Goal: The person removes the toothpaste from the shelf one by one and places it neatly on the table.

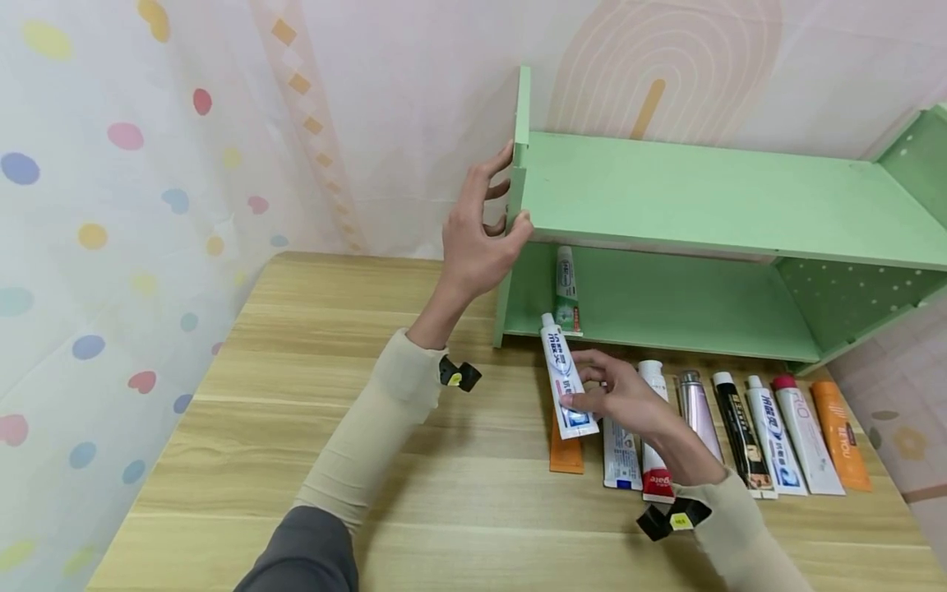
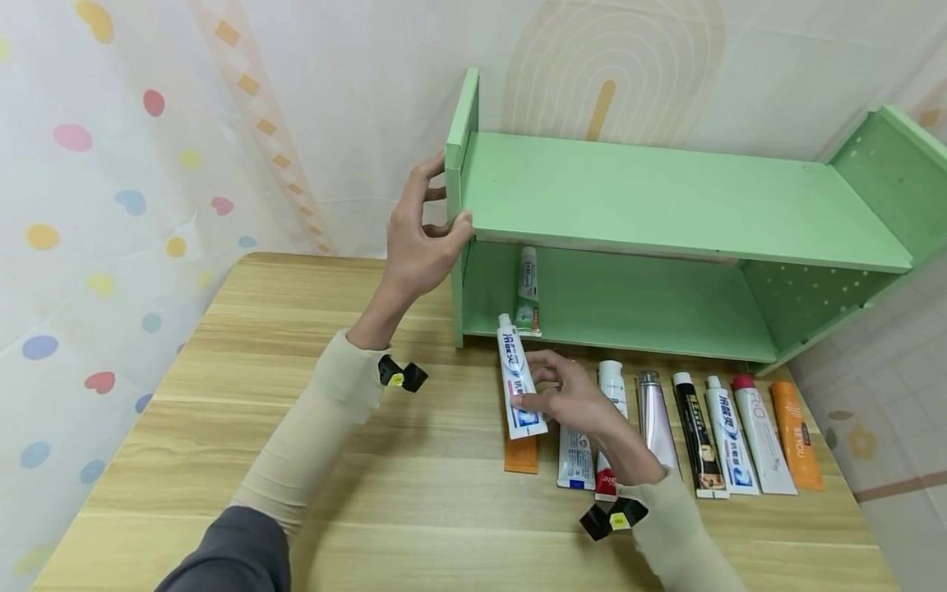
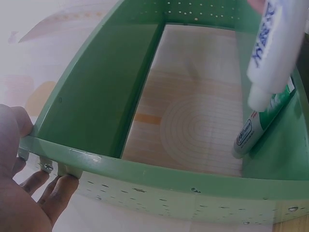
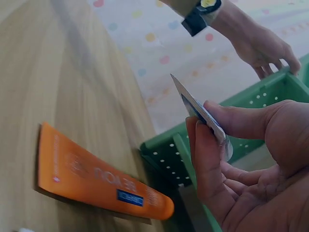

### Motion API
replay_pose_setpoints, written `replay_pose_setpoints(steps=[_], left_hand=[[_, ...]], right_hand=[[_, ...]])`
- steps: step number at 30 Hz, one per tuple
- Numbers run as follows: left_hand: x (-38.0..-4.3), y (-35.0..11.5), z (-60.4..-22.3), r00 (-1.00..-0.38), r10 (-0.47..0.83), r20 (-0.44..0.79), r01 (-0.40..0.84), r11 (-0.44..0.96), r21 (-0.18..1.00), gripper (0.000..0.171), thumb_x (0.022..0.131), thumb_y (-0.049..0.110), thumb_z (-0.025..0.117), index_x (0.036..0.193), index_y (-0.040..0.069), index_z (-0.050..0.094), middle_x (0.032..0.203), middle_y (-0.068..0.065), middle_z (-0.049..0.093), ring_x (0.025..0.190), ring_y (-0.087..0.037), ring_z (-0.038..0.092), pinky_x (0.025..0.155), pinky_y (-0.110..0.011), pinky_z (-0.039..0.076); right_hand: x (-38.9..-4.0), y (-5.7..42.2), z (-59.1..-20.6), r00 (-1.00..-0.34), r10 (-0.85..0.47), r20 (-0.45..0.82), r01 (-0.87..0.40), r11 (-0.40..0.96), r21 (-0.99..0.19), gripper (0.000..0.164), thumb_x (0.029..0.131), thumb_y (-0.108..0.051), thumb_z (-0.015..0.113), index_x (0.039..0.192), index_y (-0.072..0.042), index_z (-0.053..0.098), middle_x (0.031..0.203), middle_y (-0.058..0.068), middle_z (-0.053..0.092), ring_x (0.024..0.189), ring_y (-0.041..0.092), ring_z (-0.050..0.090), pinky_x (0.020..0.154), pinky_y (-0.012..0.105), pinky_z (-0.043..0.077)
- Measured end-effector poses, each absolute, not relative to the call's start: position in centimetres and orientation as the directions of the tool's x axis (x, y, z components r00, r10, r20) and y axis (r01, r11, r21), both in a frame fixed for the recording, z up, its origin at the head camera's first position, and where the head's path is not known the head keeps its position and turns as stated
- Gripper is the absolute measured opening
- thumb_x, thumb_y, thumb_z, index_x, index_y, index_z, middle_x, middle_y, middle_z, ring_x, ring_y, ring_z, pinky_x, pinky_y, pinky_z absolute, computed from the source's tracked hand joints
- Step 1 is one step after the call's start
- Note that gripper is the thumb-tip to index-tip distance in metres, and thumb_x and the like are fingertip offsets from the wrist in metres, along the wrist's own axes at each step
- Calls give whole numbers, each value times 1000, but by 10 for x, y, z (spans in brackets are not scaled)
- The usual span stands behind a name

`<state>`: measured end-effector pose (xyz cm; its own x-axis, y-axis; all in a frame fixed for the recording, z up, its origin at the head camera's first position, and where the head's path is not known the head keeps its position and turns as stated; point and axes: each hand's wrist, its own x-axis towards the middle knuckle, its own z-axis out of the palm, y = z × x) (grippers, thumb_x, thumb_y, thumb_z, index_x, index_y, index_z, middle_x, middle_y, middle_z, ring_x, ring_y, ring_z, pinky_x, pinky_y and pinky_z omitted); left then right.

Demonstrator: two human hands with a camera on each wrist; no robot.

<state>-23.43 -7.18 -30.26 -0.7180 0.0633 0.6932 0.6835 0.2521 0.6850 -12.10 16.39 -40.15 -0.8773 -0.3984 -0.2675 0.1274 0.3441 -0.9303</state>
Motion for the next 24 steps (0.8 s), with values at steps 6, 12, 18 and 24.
replay_pose_setpoints(steps=[6,12,18,24], left_hand=[[-234,-73,-300,-718,61,693,683,251,686,72,87,5,62,155,25,45,153,5,51,126,-20,65,74,-31,63],[-236,-76,-300,-733,56,678,668,248,702,73,87,4,63,155,22,44,155,4,49,127,-22,64,70,-29,60],[-239,-78,-300,-730,60,681,672,248,698,72,87,5,63,155,17,44,155,0,50,126,-25,65,71,-33,61],[-236,-78,-299,-724,61,687,676,254,691,71,87,6,62,155,21,45,153,4,50,125,-21,65,72,-31,61]], right_hand=[[-117,153,-409,-860,-417,-295,164,321,-933,72,90,-13,76,151,-1,41,116,21,63,86,23,69,71,35,61],[-113,141,-417,-853,-416,-316,178,338,-924,76,90,-15,77,154,-1,37,113,18,64,81,19,66,65,31,57],[-111,126,-423,-875,-350,-334,185,396,-899,71,88,-17,80,148,-4,45,108,15,67,77,18,65,66,31,54],[-108,110,-430,-894,-249,-372,236,443,-865,68,83,-14,84,142,-6,53,103,11,67,76,18,63,65,29,53]])
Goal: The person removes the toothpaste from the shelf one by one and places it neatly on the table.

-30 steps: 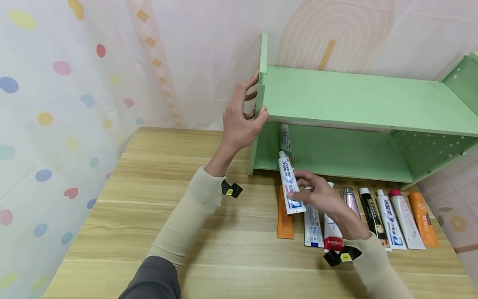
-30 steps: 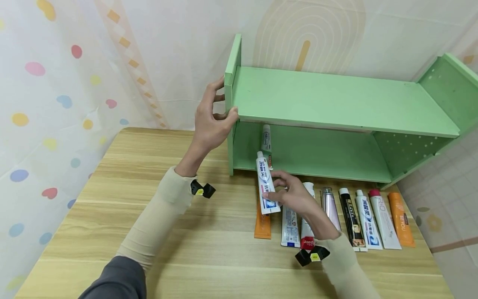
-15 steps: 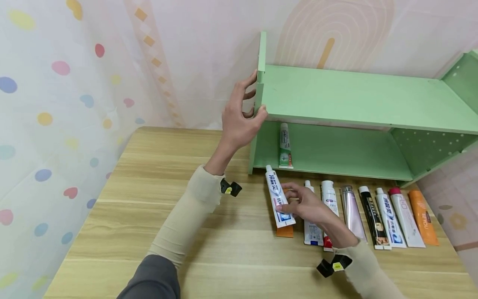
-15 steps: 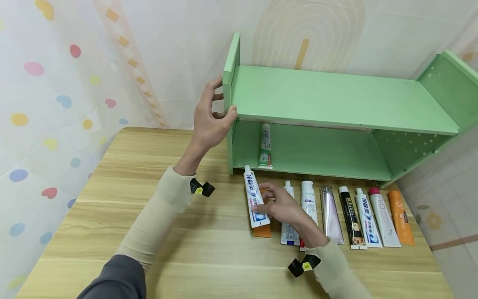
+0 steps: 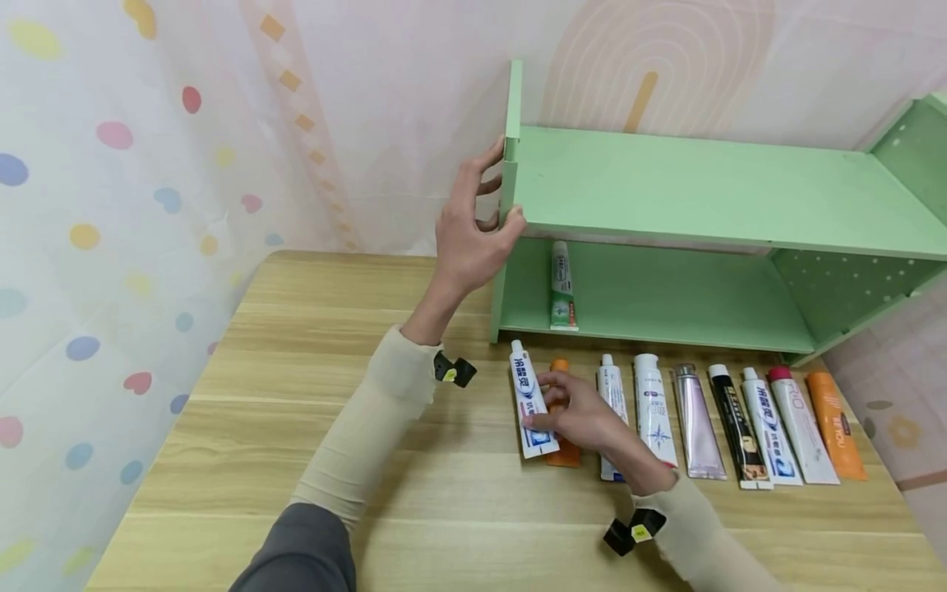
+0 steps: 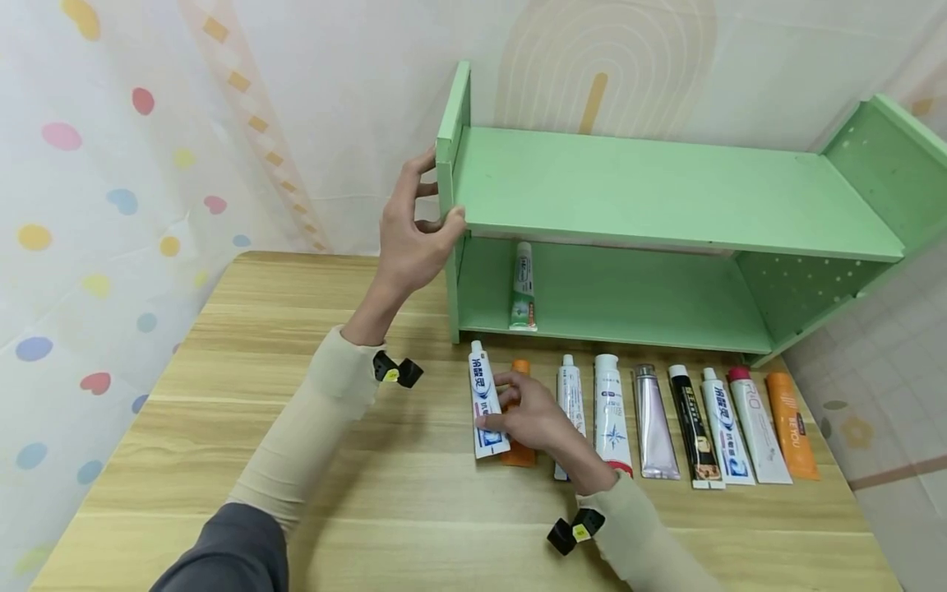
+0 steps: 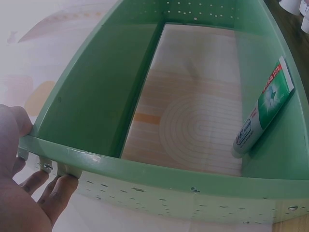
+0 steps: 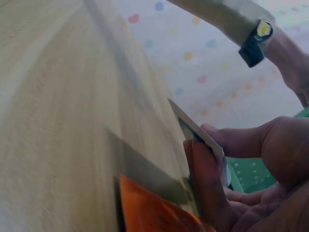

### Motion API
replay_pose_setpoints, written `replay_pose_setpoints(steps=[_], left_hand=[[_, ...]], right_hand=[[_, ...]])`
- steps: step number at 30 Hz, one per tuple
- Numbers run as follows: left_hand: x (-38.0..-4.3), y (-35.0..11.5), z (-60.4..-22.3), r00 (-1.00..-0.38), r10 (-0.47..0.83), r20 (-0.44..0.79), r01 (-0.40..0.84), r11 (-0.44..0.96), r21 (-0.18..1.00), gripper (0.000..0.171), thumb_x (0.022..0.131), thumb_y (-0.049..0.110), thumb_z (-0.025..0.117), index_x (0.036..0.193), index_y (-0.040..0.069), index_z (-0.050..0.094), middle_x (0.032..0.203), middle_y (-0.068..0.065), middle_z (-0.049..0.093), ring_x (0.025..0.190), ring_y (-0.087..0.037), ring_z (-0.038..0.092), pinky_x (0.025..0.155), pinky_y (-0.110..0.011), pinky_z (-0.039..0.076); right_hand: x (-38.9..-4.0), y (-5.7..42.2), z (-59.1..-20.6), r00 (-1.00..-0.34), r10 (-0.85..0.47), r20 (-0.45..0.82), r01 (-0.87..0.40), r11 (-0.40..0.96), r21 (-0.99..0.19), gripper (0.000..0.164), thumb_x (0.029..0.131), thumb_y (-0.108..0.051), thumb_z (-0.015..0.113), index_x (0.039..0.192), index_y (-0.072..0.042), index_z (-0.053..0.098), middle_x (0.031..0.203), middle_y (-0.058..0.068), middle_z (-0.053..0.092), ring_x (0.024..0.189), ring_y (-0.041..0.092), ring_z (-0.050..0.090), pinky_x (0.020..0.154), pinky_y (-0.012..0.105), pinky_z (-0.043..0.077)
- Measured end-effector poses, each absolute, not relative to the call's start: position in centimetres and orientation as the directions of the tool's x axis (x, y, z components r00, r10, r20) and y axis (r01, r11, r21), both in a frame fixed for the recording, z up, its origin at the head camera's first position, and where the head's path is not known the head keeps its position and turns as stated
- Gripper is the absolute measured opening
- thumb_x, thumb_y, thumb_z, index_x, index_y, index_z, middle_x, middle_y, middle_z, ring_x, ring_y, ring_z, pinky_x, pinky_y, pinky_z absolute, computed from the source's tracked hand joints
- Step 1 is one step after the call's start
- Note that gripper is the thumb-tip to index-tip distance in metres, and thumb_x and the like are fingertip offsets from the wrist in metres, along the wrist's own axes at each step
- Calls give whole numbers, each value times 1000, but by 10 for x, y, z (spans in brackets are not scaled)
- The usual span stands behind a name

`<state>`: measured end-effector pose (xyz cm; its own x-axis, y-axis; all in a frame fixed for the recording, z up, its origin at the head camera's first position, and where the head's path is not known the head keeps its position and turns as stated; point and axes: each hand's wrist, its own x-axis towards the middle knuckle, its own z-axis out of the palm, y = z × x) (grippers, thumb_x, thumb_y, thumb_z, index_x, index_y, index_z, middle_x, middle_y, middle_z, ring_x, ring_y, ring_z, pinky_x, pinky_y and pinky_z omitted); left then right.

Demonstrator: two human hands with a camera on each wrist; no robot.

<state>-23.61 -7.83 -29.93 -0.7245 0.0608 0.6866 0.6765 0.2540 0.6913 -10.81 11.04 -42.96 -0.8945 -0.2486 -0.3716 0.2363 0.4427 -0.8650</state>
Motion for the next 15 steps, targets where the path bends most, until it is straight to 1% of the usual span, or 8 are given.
replay_pose_setpoints(steps=[4,8,11,15], left_hand=[[-236,-79,-300,-721,60,690,678,266,685,71,88,7,61,155,22,45,153,6,50,125,-19,65,73,-29,62],[-236,-80,-300,-722,52,690,676,267,687,71,87,6,61,154,25,46,153,8,50,125,-18,65,73,-28,62],[-236,-79,-299,-713,57,699,686,258,680,72,87,4,61,154,24,46,153,7,51,124,-19,65,71,-29,61],[-238,-77,-299,-703,71,707,699,246,671,72,87,3,62,154,23,46,153,4,51,124,-20,65,69,-29,60]], right_hand=[[-104,99,-433,-912,-196,-360,215,521,-826,65,79,-15,87,137,-6,58,98,8,68,77,17,63,66,28,52],[-101,89,-434,-933,-176,-314,145,615,-775,64,76,-18,90,132,-5,61,91,5,69,77,15,63,67,27,52],[-98,83,-436,-943,-164,-289,115,654,-748,67,74,-18,91,132,-3,60,89,4,68,75,14,62,64,27,52],[-94,79,-440,-950,-156,-272,96,680,-727,73,75,-17,91,136,-1,56,86,5,65,71,14,60,58,25,52]])
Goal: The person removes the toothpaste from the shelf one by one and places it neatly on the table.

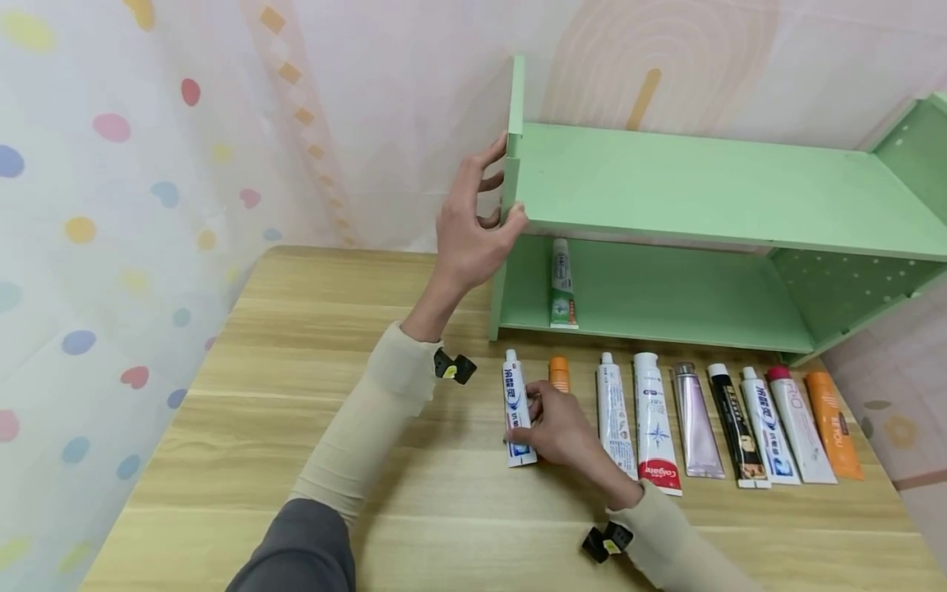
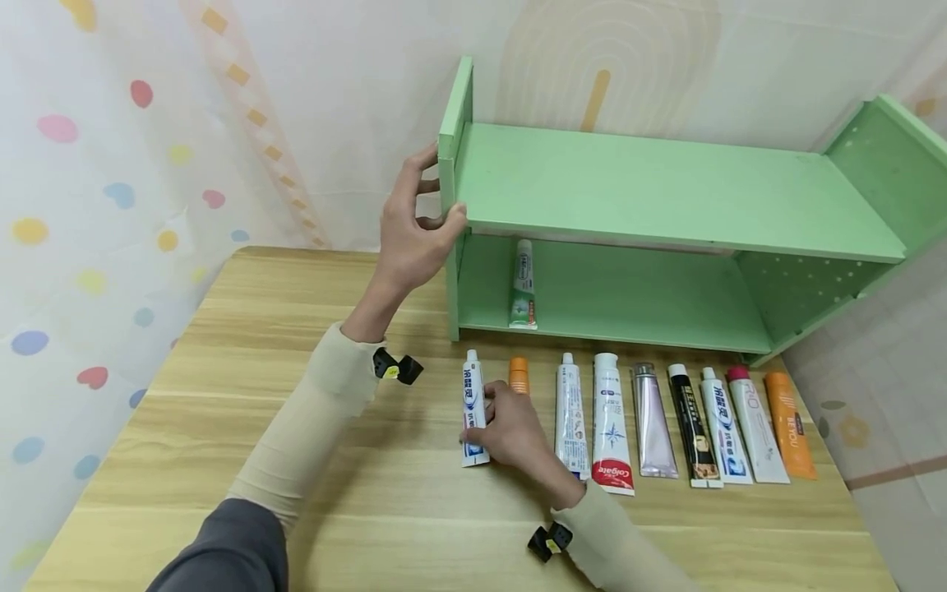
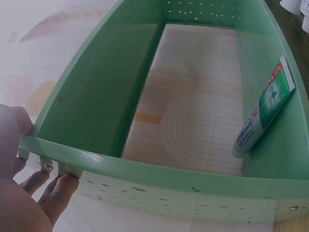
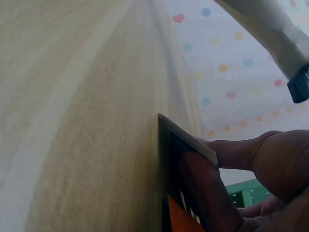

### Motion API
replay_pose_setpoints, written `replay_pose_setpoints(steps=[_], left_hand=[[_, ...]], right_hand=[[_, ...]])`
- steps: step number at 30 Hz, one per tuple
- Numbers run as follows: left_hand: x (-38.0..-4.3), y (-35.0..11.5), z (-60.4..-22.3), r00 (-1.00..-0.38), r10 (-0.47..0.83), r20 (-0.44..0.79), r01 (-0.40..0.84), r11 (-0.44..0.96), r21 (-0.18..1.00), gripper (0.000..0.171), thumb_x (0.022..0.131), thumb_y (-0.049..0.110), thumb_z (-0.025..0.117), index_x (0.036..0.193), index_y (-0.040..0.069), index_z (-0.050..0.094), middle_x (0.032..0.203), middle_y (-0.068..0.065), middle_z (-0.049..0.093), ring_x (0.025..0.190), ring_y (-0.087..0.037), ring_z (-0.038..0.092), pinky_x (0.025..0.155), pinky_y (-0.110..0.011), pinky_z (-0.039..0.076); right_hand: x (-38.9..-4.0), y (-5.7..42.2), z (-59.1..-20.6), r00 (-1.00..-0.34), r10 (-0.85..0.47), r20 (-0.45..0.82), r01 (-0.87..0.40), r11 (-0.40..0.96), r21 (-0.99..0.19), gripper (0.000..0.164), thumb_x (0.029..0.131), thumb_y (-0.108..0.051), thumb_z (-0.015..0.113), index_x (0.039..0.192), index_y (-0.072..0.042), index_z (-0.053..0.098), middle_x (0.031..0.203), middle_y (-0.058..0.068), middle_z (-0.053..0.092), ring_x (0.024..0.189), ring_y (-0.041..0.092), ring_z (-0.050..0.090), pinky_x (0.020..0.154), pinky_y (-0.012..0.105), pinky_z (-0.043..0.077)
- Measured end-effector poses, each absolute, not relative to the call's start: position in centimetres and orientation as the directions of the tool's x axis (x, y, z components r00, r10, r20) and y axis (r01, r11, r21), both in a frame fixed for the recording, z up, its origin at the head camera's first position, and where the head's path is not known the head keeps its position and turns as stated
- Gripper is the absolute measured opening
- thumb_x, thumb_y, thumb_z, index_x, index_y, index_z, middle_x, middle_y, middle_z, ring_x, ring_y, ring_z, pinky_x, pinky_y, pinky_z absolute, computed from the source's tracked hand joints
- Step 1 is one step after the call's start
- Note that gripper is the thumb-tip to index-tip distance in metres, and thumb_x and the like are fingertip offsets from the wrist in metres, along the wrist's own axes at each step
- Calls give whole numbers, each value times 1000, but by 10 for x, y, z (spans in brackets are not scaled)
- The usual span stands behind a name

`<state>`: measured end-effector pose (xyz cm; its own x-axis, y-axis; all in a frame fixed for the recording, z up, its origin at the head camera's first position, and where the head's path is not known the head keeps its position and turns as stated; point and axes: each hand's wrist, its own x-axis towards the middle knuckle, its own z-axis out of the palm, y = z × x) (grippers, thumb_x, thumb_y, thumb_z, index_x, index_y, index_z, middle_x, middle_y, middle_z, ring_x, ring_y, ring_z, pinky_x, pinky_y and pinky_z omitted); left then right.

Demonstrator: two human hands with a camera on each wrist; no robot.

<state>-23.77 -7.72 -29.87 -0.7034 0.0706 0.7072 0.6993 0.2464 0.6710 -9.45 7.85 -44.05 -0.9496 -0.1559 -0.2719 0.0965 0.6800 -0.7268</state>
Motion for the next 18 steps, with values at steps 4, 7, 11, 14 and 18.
replay_pose_setpoints(steps=[4,7,11,14,18], left_hand=[[-238,-76,-298,-707,70,704,696,245,675,72,87,3,62,154,23,46,153,4,51,124,-21,66,69,-28,60],[-237,-76,-299,-710,68,701,692,250,677,71,87,4,61,154,23,46,152,4,51,123,-21,66,69,-28,60],[-238,-76,-301,-707,69,704,694,256,673,71,87,4,61,154,22,46,152,3,51,124,-22,66,68,-27,60],[-237,-76,-301,-706,69,705,696,254,672,71,87,5,61,154,22,46,152,2,51,123,-23,66,68,-28,60],[-236,-77,-300,-710,67,701,692,255,676,71,87,6,61,154,23,46,152,3,51,124,-22,66,70,-29,62]], right_hand=[[-90,76,-442,-963,-161,-218,36,721,-692,76,76,-21,91,139,0,53,79,4,63,65,14,57,54,26,47],[-86,76,-441,-971,-164,-175,-11,760,-650,75,77,-25,90,138,0,53,74,2,60,60,13,54,52,26,43],[-82,79,-440,-977,-160,-142,-42,795,-606,69,79,-28,89,133,-1,57,69,-1,58,56,12,51,49,26,41],[-81,83,-437,-976,-167,-137,-47,783,-621,65,80,-26,88,133,-2,59,68,-3,59,55,11,52,48,26,42],[-86,90,-433,-973,-194,-122,-65,746,-663,63,81,-21,87,134,-2,59,70,-5,62,57,10,54,51,25,45]])
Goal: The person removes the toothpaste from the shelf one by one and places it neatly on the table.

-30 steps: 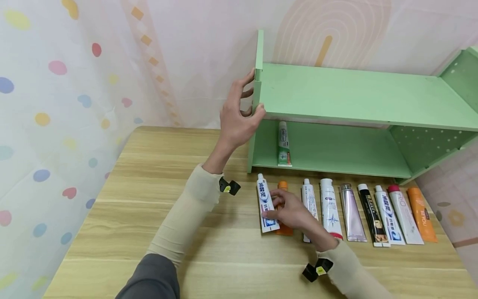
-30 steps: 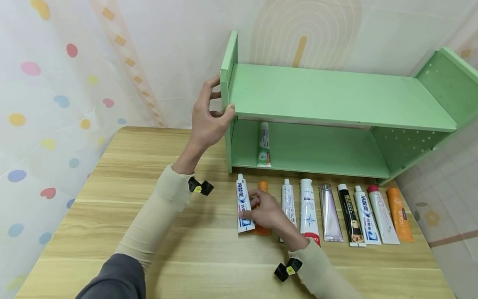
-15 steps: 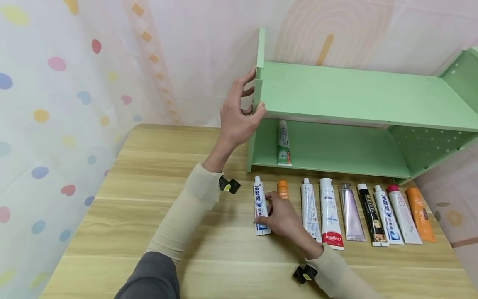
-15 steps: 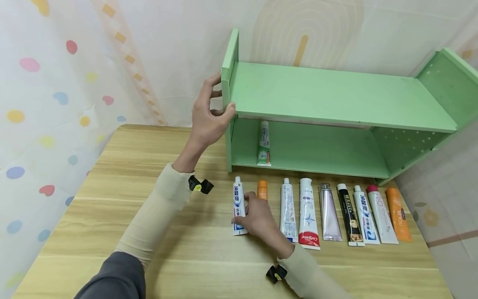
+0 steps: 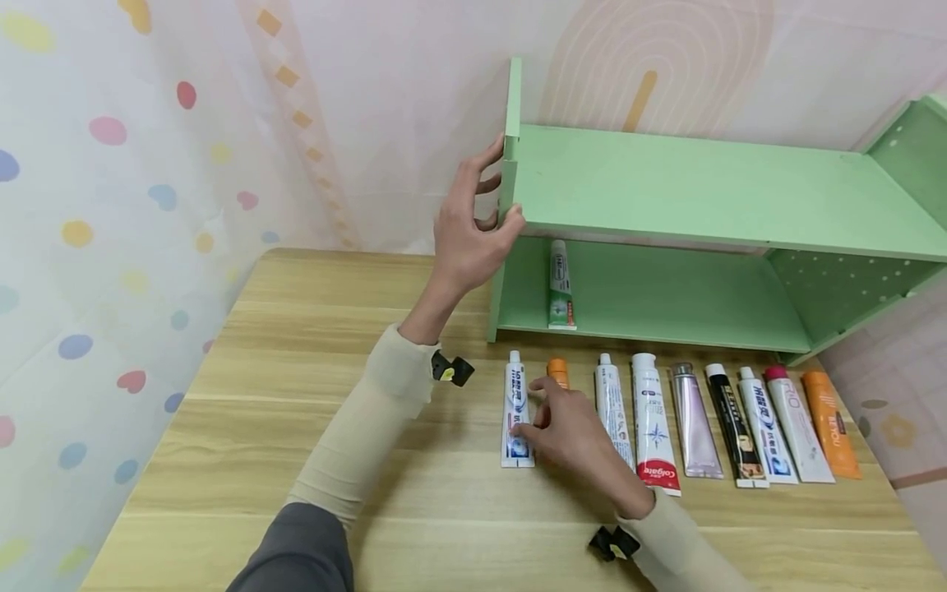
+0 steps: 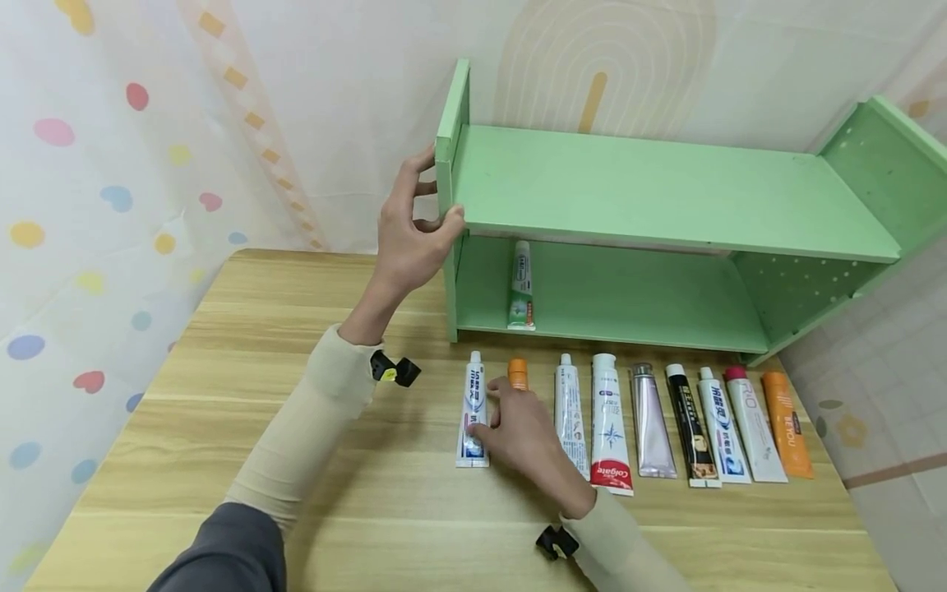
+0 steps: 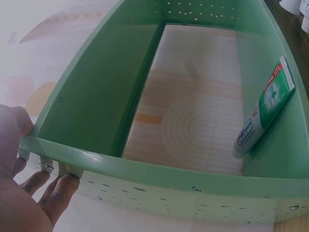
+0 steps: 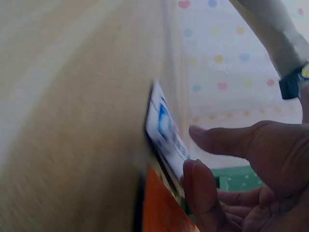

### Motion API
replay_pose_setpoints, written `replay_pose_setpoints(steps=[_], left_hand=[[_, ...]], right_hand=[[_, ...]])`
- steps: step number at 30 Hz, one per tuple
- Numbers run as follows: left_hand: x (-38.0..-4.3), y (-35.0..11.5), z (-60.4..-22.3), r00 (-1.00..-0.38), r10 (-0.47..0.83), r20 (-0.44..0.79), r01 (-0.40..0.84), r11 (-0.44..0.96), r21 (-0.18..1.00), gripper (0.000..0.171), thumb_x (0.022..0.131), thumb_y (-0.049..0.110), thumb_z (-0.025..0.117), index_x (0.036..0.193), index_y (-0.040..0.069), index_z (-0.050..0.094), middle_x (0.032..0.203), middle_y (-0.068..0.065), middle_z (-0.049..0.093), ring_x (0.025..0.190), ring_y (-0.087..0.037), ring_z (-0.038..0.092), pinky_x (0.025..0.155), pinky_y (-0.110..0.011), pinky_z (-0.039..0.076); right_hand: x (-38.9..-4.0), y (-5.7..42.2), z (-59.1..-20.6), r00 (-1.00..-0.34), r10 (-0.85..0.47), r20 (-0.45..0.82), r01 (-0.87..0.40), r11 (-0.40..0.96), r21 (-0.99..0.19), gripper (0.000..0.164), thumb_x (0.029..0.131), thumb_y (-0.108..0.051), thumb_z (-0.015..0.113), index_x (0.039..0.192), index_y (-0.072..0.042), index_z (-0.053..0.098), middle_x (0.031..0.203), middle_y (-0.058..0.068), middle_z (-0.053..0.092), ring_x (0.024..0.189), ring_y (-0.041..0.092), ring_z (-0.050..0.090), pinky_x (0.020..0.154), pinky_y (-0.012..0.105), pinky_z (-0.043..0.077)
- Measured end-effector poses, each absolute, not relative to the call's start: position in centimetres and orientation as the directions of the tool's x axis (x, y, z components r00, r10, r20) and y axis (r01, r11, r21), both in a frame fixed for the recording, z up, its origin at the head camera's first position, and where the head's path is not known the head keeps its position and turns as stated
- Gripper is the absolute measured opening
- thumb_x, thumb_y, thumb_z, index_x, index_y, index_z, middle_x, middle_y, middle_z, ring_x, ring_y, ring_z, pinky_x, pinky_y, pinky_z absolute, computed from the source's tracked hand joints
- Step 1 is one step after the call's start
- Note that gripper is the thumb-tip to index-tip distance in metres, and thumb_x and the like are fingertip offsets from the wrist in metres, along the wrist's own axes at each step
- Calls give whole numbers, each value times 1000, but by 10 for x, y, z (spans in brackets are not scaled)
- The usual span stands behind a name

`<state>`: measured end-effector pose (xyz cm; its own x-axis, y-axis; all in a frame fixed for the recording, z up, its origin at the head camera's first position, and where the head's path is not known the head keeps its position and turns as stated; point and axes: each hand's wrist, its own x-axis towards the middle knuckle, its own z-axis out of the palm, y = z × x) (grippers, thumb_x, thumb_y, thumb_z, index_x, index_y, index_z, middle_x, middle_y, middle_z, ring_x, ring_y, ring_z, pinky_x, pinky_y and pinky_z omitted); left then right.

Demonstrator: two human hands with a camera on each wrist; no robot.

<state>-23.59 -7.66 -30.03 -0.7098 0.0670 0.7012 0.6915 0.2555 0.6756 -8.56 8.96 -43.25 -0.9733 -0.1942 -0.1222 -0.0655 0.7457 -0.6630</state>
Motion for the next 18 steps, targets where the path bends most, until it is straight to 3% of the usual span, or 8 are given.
replay_pose_setpoints(steps=[4,9,18], left_hand=[[-235,-77,-300,-712,67,699,689,258,677,71,87,6,61,154,23,45,152,3,51,124,-22,66,72,-31,63],[-236,-77,-302,-711,65,700,690,256,677,72,87,4,62,154,24,46,152,4,51,124,-24,66,72,-33,63],[-235,-77,-301,-704,74,707,698,256,668,70,88,6,62,155,22,45,152,2,51,125,-24,65,71,-34,62]], right_hand=[[-92,98,-427,-967,-244,-75,-125,709,-695,62,83,-21,86,135,0,59,83,-1,68,66,8,56,60,24,49],[-99,108,-421,-955,-296,26,-229,676,-700,60,86,-22,82,137,0,59,102,10,71,74,10,62,61,22,51],[-119,122,-412,-939,-287,187,-338,687,-643,62,86,-18,82,140,-2,57,128,19,64,98,30,69,69,32,59]])
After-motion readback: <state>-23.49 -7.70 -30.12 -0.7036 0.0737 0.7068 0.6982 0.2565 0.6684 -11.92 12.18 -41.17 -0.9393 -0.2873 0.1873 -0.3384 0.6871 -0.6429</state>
